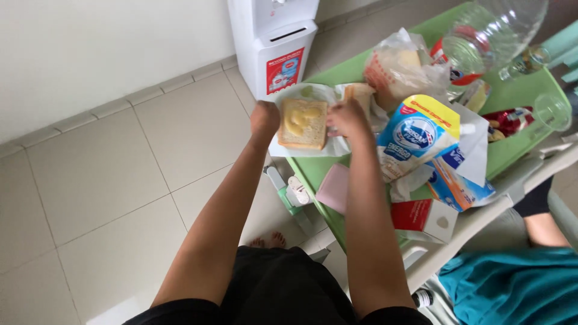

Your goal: Preparing a bread sandwich with condensed milk on a small green tray.

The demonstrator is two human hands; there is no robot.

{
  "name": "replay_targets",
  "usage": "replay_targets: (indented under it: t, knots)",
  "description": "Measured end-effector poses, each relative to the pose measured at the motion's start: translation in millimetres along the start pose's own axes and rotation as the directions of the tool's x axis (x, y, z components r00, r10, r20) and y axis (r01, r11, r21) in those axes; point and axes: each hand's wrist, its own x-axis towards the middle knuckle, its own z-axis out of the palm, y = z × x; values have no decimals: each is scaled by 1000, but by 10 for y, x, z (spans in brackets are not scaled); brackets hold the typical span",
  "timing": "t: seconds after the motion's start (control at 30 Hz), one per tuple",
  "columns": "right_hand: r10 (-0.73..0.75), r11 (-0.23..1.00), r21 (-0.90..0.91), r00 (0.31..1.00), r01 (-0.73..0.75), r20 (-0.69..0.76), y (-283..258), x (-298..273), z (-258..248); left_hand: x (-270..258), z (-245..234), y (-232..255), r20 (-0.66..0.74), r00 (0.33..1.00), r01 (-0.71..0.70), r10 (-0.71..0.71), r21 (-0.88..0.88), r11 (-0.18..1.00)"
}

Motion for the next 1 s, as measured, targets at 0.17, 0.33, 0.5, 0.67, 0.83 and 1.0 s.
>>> replay_targets:
  t: [0.17,0.33,0.5,0.67,0.83,1.0]
  knots:
    - [-160,696,-718,965,-37,-206,224,158,347,37,115,-93,208,977,-82,49,152,985]
    - [-192,686,-723,939,-80,-286,152,87,401,-76,38,83,248,969,-48,13,139,989]
    - [-75,773,-618,947,-143,-312,199,117,380,-67,76,134,244,969,-14,-26,162,987]
    - [-22,867,-476,941,-150,-336,55,-69,433,21,124,66,238,970,7,-44,151,988]
    - [-177,814,-579,927,-50,-330,430,353,311,129,197,-65,256,962,93,-91,8,996]
    - [-141,825,-565,960,-21,-242,161,-5,421,1,132,72,284,943,171,-174,36,985]
